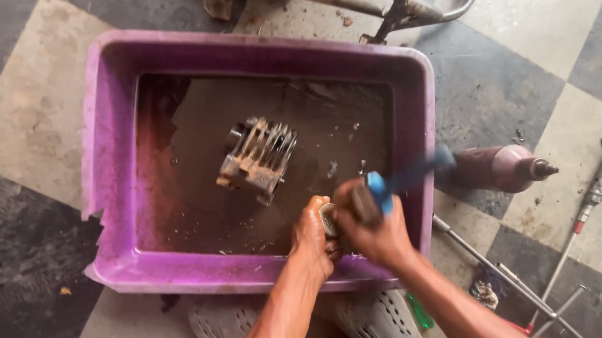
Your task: Cleaning a motorcycle engine cylinder and piston using a brush and solvent in a workshop.
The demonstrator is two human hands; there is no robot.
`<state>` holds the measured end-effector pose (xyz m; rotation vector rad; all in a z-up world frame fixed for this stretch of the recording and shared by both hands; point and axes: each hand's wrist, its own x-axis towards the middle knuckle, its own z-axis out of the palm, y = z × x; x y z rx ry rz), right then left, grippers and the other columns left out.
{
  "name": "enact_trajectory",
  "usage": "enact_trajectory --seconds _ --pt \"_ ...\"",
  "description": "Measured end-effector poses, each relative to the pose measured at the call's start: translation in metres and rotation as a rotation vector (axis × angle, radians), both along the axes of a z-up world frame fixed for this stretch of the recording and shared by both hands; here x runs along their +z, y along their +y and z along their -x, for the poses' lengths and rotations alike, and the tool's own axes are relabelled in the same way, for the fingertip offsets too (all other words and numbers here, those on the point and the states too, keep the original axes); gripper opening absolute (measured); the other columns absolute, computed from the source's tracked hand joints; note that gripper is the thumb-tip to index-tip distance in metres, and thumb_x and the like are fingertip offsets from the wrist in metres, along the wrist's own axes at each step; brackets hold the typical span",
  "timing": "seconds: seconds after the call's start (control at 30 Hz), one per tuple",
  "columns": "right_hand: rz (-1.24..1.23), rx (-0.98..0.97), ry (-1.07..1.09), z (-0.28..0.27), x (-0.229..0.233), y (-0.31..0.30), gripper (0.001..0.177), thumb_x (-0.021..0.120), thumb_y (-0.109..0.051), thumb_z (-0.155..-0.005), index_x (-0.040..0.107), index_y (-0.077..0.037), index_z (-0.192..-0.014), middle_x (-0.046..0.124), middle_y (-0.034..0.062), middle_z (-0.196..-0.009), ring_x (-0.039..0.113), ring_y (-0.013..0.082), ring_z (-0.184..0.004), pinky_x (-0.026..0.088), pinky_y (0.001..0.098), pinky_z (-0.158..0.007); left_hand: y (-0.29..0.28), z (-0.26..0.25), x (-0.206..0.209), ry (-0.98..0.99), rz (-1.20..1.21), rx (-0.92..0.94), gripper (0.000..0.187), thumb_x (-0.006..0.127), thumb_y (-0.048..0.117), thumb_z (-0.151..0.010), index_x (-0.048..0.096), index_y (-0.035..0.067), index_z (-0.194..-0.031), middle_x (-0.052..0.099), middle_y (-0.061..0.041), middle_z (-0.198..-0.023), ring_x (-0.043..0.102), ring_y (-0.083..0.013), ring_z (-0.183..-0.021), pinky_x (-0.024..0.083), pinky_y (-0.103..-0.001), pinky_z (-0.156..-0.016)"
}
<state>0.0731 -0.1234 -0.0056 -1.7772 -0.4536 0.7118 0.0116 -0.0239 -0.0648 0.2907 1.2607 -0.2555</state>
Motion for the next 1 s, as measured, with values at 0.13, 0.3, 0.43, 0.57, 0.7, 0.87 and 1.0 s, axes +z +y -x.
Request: enact_trajectory --seconds 0.13,0.3,0.43,0.57,0.7,0.87,1.0 --pt "0.321 -0.096 -0.043 -0.004 -0.005 0.001 0.009 0.074 -0.004 -0.081 0.069 -0.005 -0.088 0.072 0.0059 -0.073 0.07 0.0146 -0.069 0.057 0.0308 -0.062 -0.001 0.0 -0.013 0.014 0.046 0.031 0.028 0.059 0.043 -0.088 0.064 0.016 -0.082 0.059 -0.002 -0.066 0.05 -0.0151 -0.049 0.04 -0.031 -0.043" --pt "0.424 -0.029 -0.218 0.001 -0.018 0.001 0.006 0.077 -0.008 -0.082 0.074 -0.006 -0.087 0.073 0.0061 -0.073 0.073 0.0155 -0.065 0.059 0.0339 -0.061 -0.009 0.013 -0.046 0.052 0.015 0.015 0.029 0.064 0.044 -0.085 0.06 0.017 -0.079 0.053 -0.001 -0.062 0.042 -0.0157 -0.043 0.033 -0.031 -0.038" --pt "0.111 0.014 -0.281 -0.003 -0.032 0.0 0.017 0.077 -0.008 -0.075 0.068 -0.003 -0.088 0.072 0.0064 -0.074 0.073 0.0148 -0.07 0.06 0.0334 -0.063 0.0 -0.004 -0.031 0.025 -0.041 -0.006 0.03 0.063 0.044 -0.085 0.063 0.015 -0.078 0.053 -0.002 -0.063 0.042 -0.0157 -0.043 0.032 -0.031 -0.038" --pt "0.28 -0.136 -0.169 0.007 -0.042 -0.004 0.009 0.074 -0.012 -0.087 0.07 -0.004 -0.087 0.072 0.0064 -0.071 0.068 0.015 -0.064 0.057 0.033 -0.059 -0.009 0.009 -0.038 0.126 -0.08 -0.074 0.035 0.063 0.048 -0.085 0.061 0.015 -0.075 0.05 -0.002 -0.061 0.038 -0.014 -0.041 0.027 -0.03 -0.036" --pt "0.221 -0.122 -0.268 0.005 -0.028 0.003 0.017 0.078 -0.01 -0.075 0.068 -0.003 -0.087 0.072 0.0066 -0.072 0.07 0.0128 -0.068 0.058 0.0316 -0.063 0.001 -0.002 -0.027 0.132 -0.089 -0.04 0.034 0.064 0.048 -0.085 0.065 0.015 -0.075 0.054 -0.002 -0.062 0.039 -0.0141 -0.042 0.028 -0.03 -0.037" --pt "0.228 -0.136 -0.244 0.004 -0.027 0.001 0.013 0.075 -0.01 -0.078 0.07 -0.004 -0.088 0.072 0.0084 -0.071 0.07 0.0149 -0.064 0.057 0.0341 -0.062 0.003 -0.005 -0.031 0.149 -0.077 -0.085 0.033 0.064 0.046 -0.083 0.062 0.015 -0.074 0.05 -0.003 -0.06 0.041 -0.0166 -0.042 0.03 -0.031 -0.037" --pt "0.328 -0.138 -0.219 -0.006 -0.036 0.003 0.007 0.075 -0.011 -0.08 0.071 -0.006 -0.085 0.073 0.0079 -0.072 0.071 0.0146 -0.064 0.058 0.0334 -0.062 0.006 -0.003 -0.029 0.19 -0.072 -0.126 0.036 0.063 0.048 -0.082 0.06 0.014 -0.072 0.048 -0.004 -0.057 0.041 -0.0183 -0.042 0.029 -0.033 -0.037"
